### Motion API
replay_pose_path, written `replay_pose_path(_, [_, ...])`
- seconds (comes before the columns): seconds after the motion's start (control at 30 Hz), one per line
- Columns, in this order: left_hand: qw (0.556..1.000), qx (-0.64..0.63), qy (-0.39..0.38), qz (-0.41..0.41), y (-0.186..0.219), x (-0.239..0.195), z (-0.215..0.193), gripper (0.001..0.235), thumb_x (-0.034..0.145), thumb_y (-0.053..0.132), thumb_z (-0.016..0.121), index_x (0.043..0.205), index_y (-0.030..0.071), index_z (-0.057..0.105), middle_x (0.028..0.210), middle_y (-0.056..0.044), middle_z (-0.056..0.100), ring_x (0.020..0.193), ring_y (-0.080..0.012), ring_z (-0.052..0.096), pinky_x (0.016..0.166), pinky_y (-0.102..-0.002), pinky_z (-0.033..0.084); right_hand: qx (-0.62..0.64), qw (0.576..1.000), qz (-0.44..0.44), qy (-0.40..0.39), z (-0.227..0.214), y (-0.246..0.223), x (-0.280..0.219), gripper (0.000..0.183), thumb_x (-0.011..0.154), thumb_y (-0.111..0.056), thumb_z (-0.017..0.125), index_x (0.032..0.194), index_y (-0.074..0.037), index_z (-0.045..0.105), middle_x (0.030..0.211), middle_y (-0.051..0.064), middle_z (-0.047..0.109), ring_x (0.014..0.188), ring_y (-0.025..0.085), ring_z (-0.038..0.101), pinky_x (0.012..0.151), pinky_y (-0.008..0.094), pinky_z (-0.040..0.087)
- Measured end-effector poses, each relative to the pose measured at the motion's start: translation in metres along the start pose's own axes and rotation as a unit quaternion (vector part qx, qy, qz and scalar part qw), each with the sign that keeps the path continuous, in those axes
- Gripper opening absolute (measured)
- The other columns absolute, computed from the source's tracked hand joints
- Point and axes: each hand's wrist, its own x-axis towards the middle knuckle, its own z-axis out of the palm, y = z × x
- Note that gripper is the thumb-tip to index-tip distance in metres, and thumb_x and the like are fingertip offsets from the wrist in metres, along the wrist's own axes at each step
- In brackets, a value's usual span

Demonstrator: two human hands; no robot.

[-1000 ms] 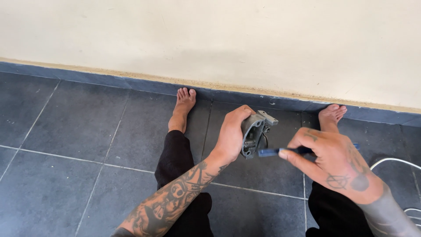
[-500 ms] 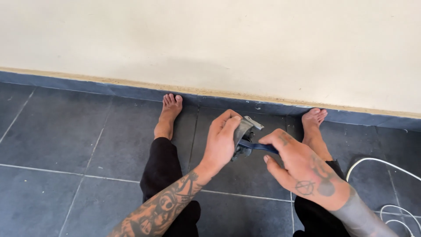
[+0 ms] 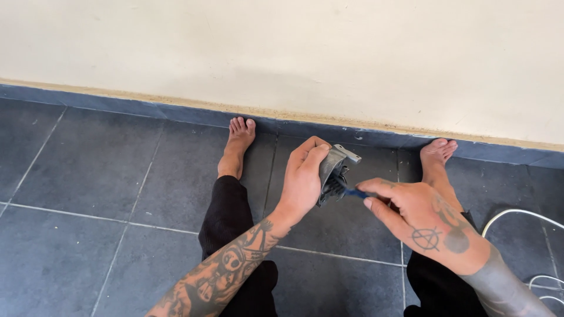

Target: The person sits on the floor and cleans a carburetor using a blue brush. They hold the carburetor in their left hand and scrub its exterior and interior surfaces with the brush in their right hand, rotating the object to access different areas.

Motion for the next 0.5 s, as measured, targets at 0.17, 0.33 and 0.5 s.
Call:
replay_pose_path(0.17, [0.996,-0.035,0.055,-0.068,-0.012,0.008,-0.001,0.032,0.103,0.03,0.044,0.082,0.012,0.058,0.083,-0.006,0.056,0.072,-0.0208,0.049,0.072,-0.04,0.04,0.057,0.997,-0.041,-0.03,0.006,0.001,-0.003,0.038,0.103,-0.03,0.048,0.139,-0.029,0.06,0.056,0.002,0.052,0.041,0.015,0.042,0.05,0.035,0.034])
replay_pose_path(0.33, [0.965,-0.133,0.156,-0.162,-0.018,0.009,-0.003,0.027,0.108,0.029,0.043,0.097,0.011,0.059,0.096,-0.006,0.051,0.08,-0.0228,0.044,0.076,-0.047,0.038,0.067,0.995,-0.07,0.02,0.01,-0.003,-0.002,0.048,0.102,-0.035,0.042,0.146,-0.025,0.057,0.114,-0.001,0.075,0.088,0.018,0.064,0.079,0.033,0.052])
replay_pose_path(0.5, [0.965,-0.152,0.168,-0.131,-0.007,0.005,-0.003,0.032,0.111,0.029,0.038,0.086,0.013,0.052,0.084,-0.004,0.046,0.071,-0.0217,0.039,0.071,-0.045,0.036,-0.008,0.985,-0.112,0.129,0.029,0.004,-0.002,0.049,0.103,-0.03,0.044,0.15,-0.03,0.054,0.086,0.001,0.068,0.035,0.015,0.04,0.043,0.029,0.042])
